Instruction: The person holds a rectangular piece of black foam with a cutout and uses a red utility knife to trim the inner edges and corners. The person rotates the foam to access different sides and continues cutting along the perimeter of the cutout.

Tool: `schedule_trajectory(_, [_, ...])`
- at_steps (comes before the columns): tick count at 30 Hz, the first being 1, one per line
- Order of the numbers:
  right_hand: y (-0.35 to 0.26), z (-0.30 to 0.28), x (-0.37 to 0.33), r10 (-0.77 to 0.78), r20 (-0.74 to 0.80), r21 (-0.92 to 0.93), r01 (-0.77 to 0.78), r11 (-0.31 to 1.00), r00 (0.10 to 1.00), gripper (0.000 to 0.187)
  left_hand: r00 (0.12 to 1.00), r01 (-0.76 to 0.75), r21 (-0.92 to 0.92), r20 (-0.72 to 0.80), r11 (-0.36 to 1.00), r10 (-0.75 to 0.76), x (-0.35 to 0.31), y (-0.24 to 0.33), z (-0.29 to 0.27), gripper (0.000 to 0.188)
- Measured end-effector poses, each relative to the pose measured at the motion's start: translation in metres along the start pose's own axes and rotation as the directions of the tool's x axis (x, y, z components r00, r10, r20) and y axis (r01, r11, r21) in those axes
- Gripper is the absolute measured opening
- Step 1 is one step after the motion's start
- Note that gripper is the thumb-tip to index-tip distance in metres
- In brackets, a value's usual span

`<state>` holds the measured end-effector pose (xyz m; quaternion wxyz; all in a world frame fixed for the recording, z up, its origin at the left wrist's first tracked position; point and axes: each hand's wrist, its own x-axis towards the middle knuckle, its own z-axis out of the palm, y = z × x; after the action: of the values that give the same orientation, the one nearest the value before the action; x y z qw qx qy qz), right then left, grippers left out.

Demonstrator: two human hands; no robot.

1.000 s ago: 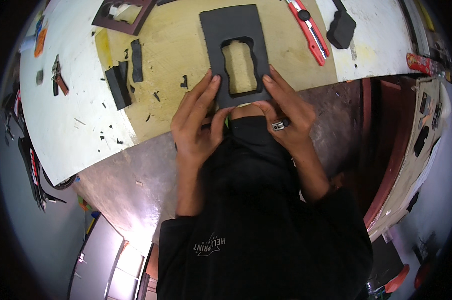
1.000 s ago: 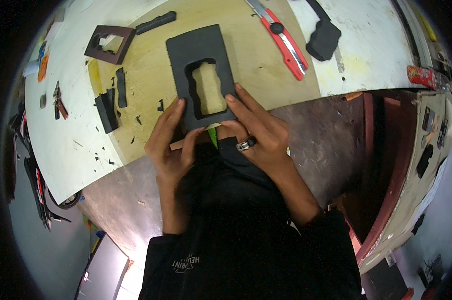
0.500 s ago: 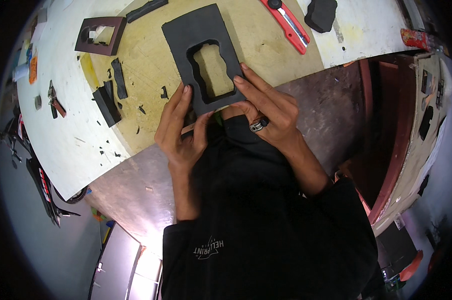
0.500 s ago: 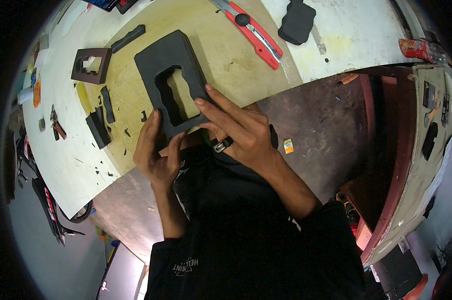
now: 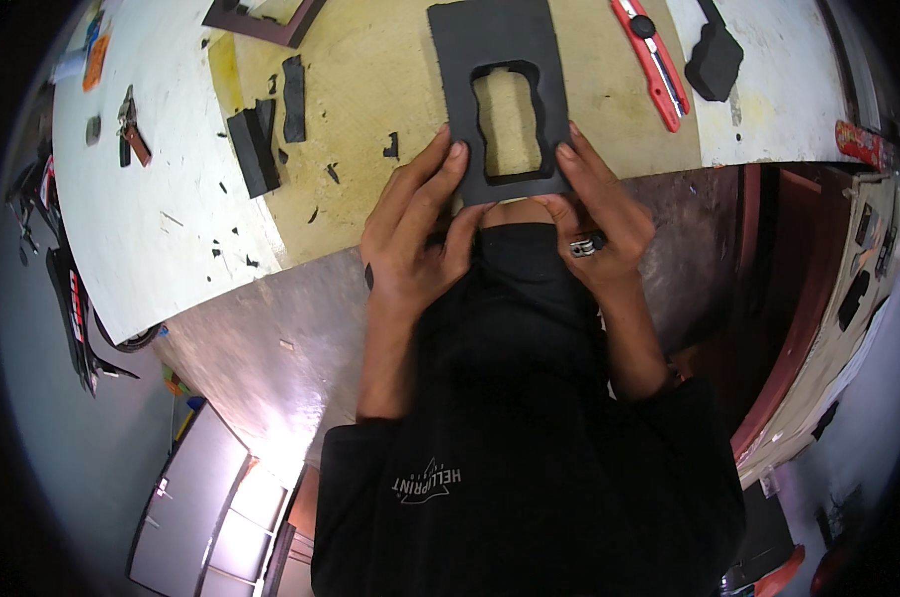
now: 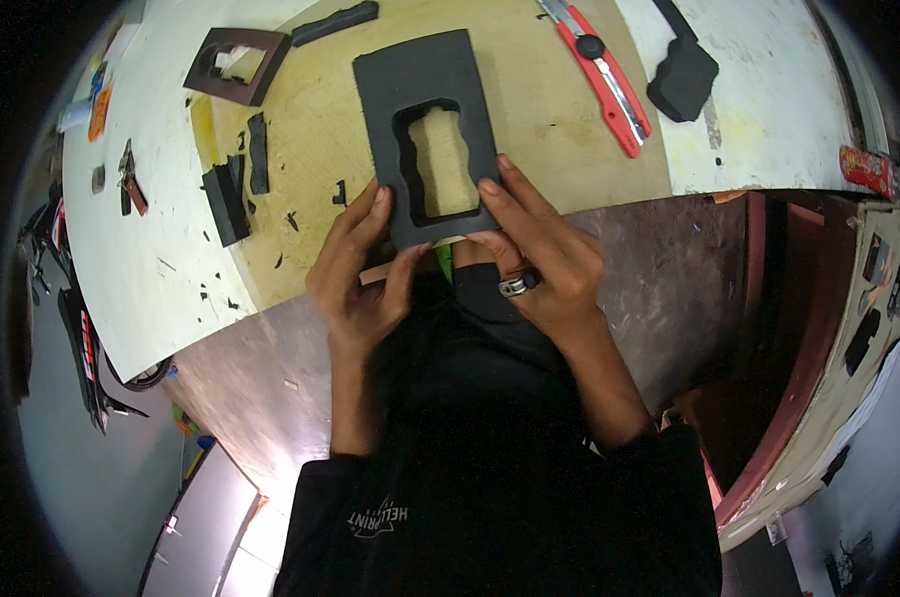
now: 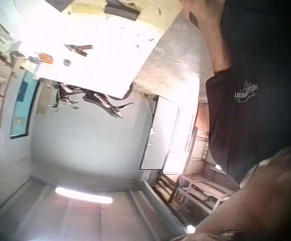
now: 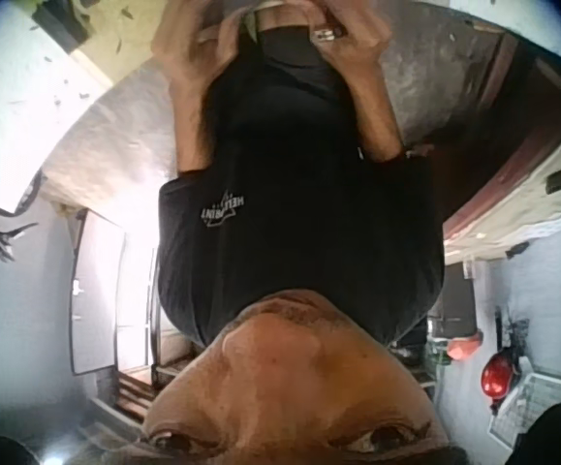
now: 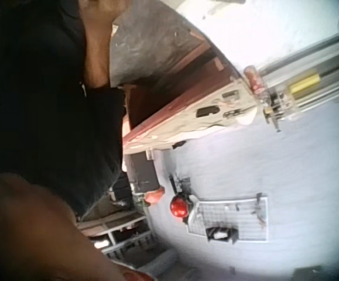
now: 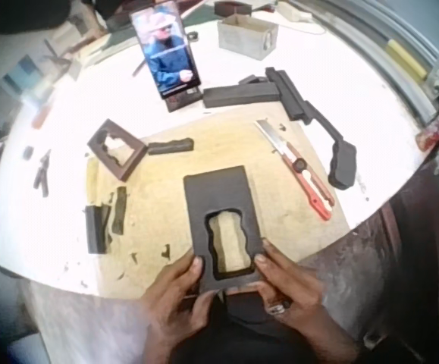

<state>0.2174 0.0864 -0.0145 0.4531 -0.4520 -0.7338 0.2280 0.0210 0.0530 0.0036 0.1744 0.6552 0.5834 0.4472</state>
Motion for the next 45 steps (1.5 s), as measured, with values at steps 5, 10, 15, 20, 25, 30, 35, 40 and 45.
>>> schedule_trajectory(5, [0.0, -0.001, -0.002, 0.02, 0.016, -0.008, -0.02, 1.0, 1.0, 0.044, 0.999, -0.041, -0.039, -0.009, 0.998, 0.041, 0.0, -0.003, 0.0, 0.053])
schedule_trajectory(10, [0.004, 0.001, -0.005, 0.034, 0.012, -0.004, -0.034, 0.999, 0.999, 0.043, 0.998, -0.057, -0.072, -0.017, 0.996, 0.056, 0.001, -0.005, 0.0, 0.05])
schedule_trajectory(15, [0.001, -0.001, -0.004, 0.025, 0.024, -0.045, -0.023, 0.999, 0.999, 0.044, 0.998, -0.056, -0.105, -0.011, 0.993, 0.055, 0.002, -0.006, 0.0, 0.048])
schedule_trajectory(20, [-0.001, -0.003, 0.0, 0.043, 0.039, -0.001, -0.043, 0.999, 0.998, 0.045, 0.999, 0.01, -0.147, -0.033, 0.989, -0.015, -0.002, -0.005, 0.003, 0.048])
schedule_trajectory(25, [0.002, -0.002, -0.004, 0.029, 0.029, 0.006, -0.029, 1.0, 0.999, 0.049, 0.999, 0.003, -0.149, -0.037, 0.989, -0.009, -0.002, -0.006, 0.004, 0.049])
schedule_trajectory(30, [0.001, -0.004, -0.006, 0.055, 0.055, -0.013, -0.054, 0.998, 0.997, 0.051, 0.999, -0.018, -0.137, -0.033, 0.99, 0.014, 0.0, -0.008, 0.004, 0.05])
schedule_trajectory(35, [0.001, -0.006, -0.004, 0.034, 0.05, 0.032, -0.035, 0.999, 0.998, 0.053, 1.0, -0.011, -0.136, -0.021, 0.991, 0.008, 0.004, -0.004, 0.002, 0.047])
schedule_trajectory(40, [-0.018, -0.01, 0.006, 0.326, 0.028, 0.192, -0.325, 0.926, 0.945, 0.044, 0.997, 0.068, -0.176, -0.02, 0.982, -0.073, 0.004, -0.001, 0.0, 0.038])
schedule_trajectory(45, [-0.022, -0.011, 0.016, 0.517, 0.083, 0.209, -0.522, 0.827, 0.852, 0.032, 0.962, 0.244, -0.289, -0.051, 0.926, -0.27, 0.005, 0.008, 0.009, 0.031])
